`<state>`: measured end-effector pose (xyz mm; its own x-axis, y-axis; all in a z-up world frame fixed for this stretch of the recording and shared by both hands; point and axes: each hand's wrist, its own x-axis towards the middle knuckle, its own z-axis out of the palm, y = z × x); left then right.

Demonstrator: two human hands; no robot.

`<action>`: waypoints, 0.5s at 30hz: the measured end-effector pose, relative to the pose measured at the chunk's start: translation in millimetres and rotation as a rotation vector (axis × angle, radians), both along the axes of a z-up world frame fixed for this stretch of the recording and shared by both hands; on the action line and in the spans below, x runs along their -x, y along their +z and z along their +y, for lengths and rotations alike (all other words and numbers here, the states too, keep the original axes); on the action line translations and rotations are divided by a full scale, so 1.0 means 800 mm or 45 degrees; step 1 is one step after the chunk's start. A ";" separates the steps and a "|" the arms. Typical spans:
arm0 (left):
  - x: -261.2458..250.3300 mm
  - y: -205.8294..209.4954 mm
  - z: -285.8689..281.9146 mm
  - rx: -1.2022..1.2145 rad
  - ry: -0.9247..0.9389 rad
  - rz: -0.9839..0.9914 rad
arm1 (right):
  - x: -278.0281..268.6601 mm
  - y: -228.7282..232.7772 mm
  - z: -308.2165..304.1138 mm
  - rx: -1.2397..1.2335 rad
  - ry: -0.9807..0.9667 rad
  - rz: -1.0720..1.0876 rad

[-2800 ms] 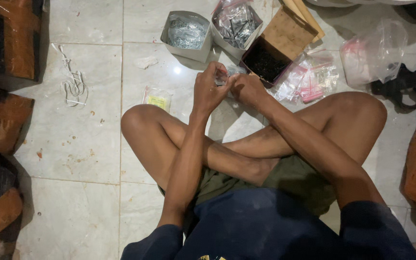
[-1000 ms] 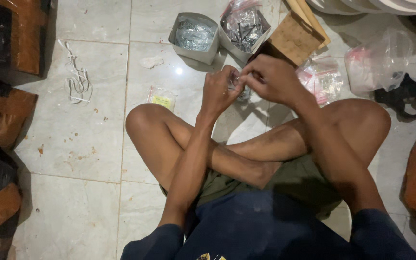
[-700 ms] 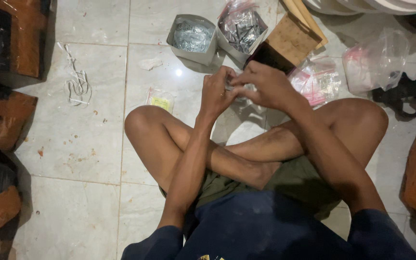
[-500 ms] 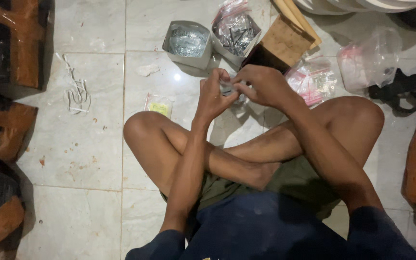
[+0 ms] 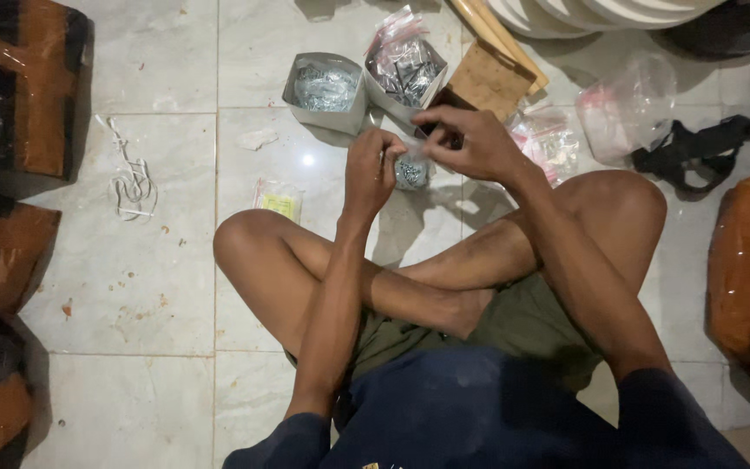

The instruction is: The person sits cross-legged on the floor and repeatedly picks small metal fasteners from a cardboard box, placing them into a small clear plastic bag. The person handles the fasteners one at a time and occasionally adjusts the bag or box.

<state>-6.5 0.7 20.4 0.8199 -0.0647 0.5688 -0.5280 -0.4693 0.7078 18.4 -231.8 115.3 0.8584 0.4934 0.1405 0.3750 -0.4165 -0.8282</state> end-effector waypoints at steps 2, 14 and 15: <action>0.008 0.010 -0.005 -0.024 -0.024 -0.039 | -0.002 -0.022 -0.002 0.079 0.030 -0.192; 0.031 0.023 0.041 0.163 0.125 0.197 | -0.080 0.003 0.027 0.481 0.046 -0.208; 0.029 0.025 0.050 0.188 0.162 0.324 | -0.097 0.035 0.040 0.605 0.050 -0.060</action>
<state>-29.4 41.1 40.1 0.9333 0.1152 0.3402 -0.2692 -0.4026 0.8749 95.8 -200.0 143.4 0.8360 0.5442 -0.0697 0.4306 -0.7296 -0.5313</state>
